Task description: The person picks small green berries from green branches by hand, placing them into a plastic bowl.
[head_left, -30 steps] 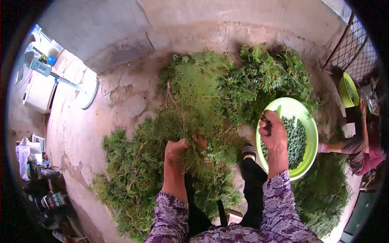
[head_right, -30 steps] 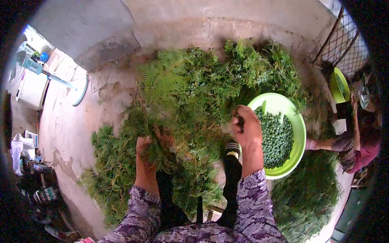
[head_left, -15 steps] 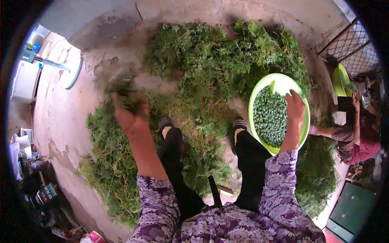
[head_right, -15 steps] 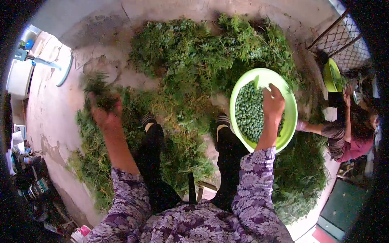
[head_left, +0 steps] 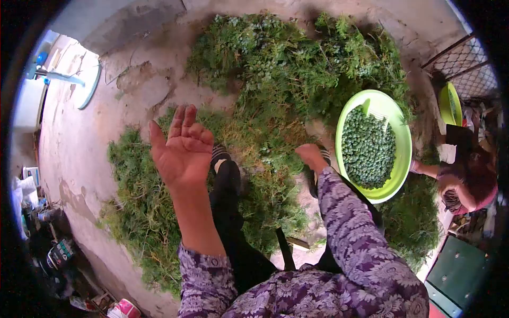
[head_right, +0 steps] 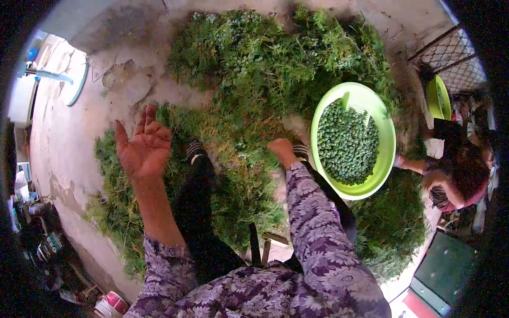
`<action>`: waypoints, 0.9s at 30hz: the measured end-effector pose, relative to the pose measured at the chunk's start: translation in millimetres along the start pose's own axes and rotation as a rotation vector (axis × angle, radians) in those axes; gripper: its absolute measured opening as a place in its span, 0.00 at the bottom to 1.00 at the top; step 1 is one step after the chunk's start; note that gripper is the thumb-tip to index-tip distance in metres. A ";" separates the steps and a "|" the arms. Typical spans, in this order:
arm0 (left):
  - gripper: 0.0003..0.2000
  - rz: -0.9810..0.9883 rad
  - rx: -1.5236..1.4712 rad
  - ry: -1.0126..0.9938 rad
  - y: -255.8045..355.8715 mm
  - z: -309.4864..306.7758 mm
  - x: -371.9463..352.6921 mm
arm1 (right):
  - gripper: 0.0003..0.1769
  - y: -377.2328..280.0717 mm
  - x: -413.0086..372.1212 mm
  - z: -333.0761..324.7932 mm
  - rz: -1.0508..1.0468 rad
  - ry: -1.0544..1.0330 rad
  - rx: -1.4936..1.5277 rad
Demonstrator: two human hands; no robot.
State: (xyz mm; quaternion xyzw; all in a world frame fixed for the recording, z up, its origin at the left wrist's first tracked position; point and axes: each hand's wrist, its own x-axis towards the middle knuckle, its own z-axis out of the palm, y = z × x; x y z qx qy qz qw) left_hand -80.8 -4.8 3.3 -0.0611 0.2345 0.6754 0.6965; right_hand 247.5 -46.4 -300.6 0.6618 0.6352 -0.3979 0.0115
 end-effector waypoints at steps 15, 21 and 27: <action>0.25 -0.122 0.136 -0.057 -14.3 8.3 -5.2 | 0.29 -61.1 44.8 64.3 0.465 -0.108 0.186; 0.23 -0.165 0.138 -0.120 -14.7 5.0 -5.6 | 0.15 -54.2 -8.2 71.7 0.385 0.135 0.346; 0.16 -0.209 0.384 -0.153 -37.2 -7.8 0.5 | 0.12 -95.9 -90.1 3.8 0.263 0.394 0.913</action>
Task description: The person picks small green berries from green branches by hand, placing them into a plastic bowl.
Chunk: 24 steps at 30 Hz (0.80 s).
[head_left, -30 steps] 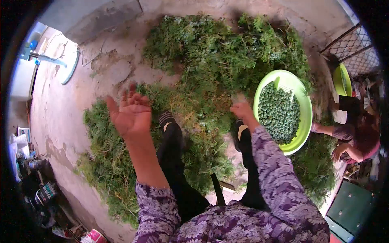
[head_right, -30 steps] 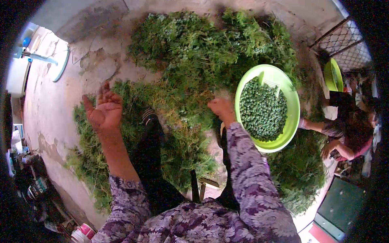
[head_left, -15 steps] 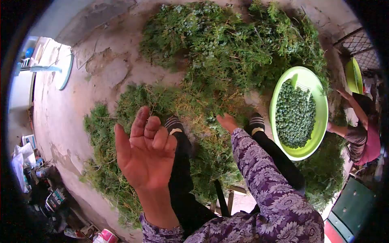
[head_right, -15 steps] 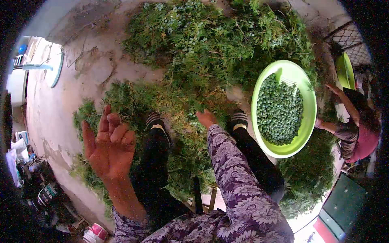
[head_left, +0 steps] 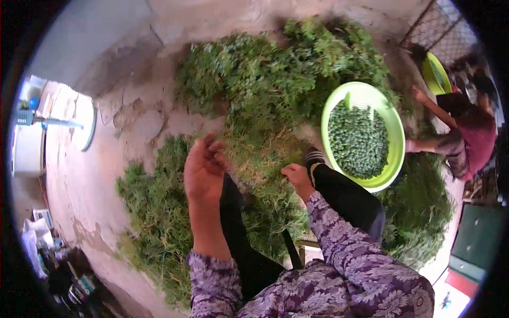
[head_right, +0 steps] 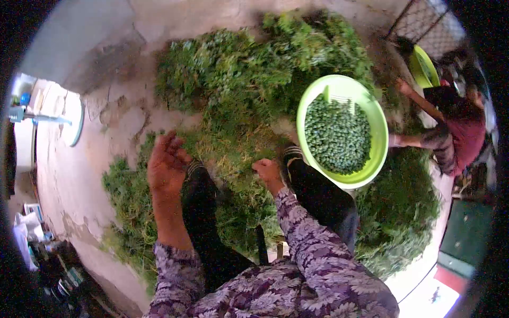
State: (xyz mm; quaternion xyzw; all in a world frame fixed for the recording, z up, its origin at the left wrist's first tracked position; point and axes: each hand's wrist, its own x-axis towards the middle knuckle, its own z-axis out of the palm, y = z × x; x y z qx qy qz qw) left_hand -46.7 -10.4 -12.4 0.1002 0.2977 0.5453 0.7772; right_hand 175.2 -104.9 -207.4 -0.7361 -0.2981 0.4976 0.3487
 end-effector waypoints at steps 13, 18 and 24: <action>0.16 -0.080 1.132 -0.174 -81.3 69.3 -150.1 | 0.13 -143.0 -207.1 -111.0 -0.418 -0.429 0.272; 0.12 -0.138 0.964 -0.244 -86.4 96.4 -196.2 | 0.15 -149.3 -244.3 -125.4 -0.464 -0.548 0.306; 0.14 0.183 0.856 -0.325 -90.8 119.4 -222.8 | 0.16 -153.2 -276.4 -151.0 -0.530 -0.621 0.415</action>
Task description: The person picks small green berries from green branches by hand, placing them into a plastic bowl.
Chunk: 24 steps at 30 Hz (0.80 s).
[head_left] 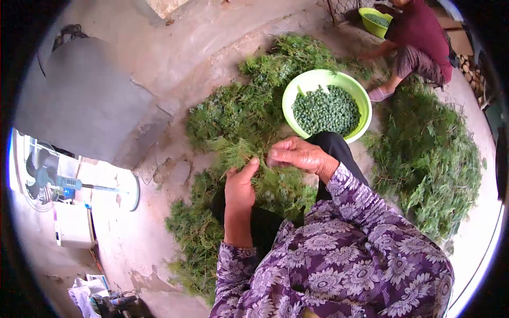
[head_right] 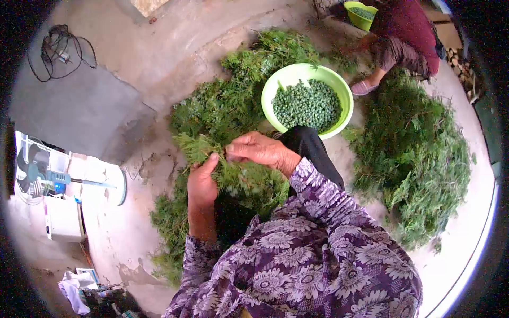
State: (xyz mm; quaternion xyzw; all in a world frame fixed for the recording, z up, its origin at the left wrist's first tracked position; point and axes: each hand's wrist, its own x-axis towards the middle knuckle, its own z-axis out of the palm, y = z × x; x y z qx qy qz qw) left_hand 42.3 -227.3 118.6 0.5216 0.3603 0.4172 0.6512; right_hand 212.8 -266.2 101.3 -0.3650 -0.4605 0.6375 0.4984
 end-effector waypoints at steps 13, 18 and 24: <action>0.14 -0.263 -0.611 0.291 1.0 -12.6 -6.5 | 0.06 2.6 -53.0 -2.0 -0.347 0.351 0.002; 0.13 -0.240 -0.604 0.193 -12.5 2.2 0.2 | 0.14 1.8 -55.1 13.8 -0.523 0.424 -0.443; 0.13 -0.261 -0.551 0.176 -21.1 4.4 5.2 | 0.13 10.3 -50.2 18.3 -0.618 0.490 -0.983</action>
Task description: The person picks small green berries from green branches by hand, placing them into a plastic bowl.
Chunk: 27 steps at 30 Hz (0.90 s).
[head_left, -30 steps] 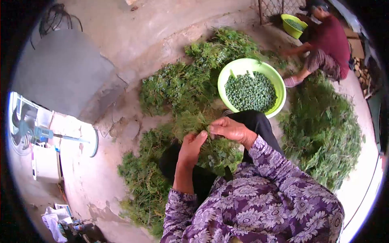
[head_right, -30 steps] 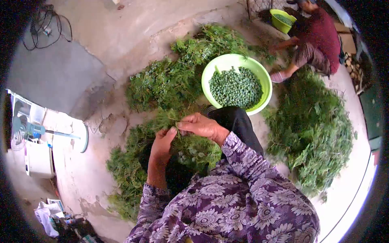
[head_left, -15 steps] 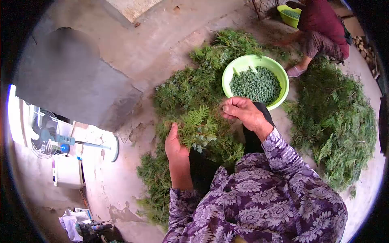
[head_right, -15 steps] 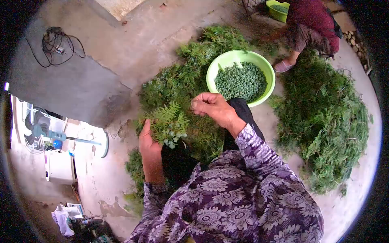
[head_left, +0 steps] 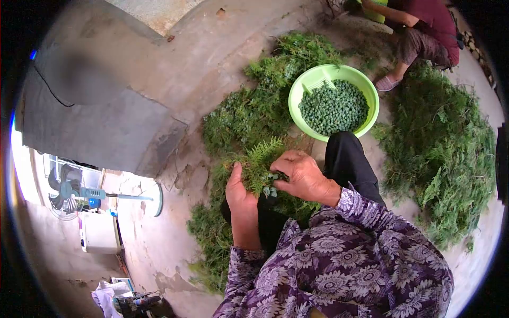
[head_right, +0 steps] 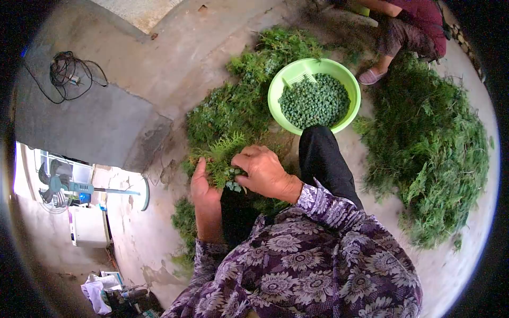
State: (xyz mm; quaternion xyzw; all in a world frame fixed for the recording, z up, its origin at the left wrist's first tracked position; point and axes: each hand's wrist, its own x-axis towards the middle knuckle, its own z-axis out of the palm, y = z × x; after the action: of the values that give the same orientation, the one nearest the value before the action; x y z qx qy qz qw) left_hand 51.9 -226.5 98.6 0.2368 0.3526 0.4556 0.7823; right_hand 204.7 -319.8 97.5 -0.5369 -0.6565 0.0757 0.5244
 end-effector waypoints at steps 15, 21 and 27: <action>0.15 0.011 0.073 0.144 -0.5 -13.4 -6.1 | 0.04 -5.0 1.4 20.2 0.144 0.049 0.230; 0.15 0.065 0.098 0.258 4.2 -34.3 6.3 | 0.05 6.7 -1.1 14.4 0.262 0.169 0.261; 0.14 0.156 0.073 0.314 22.6 -30.0 -3.8 | 0.04 28.8 6.0 -5.7 0.931 0.125 1.120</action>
State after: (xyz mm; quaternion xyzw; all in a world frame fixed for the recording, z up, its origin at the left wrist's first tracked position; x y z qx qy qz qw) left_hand 15.2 -217.6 96.4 0.2179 0.4672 0.5333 0.6708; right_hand 227.9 -305.9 84.6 -0.4151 -0.1921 0.5844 0.6703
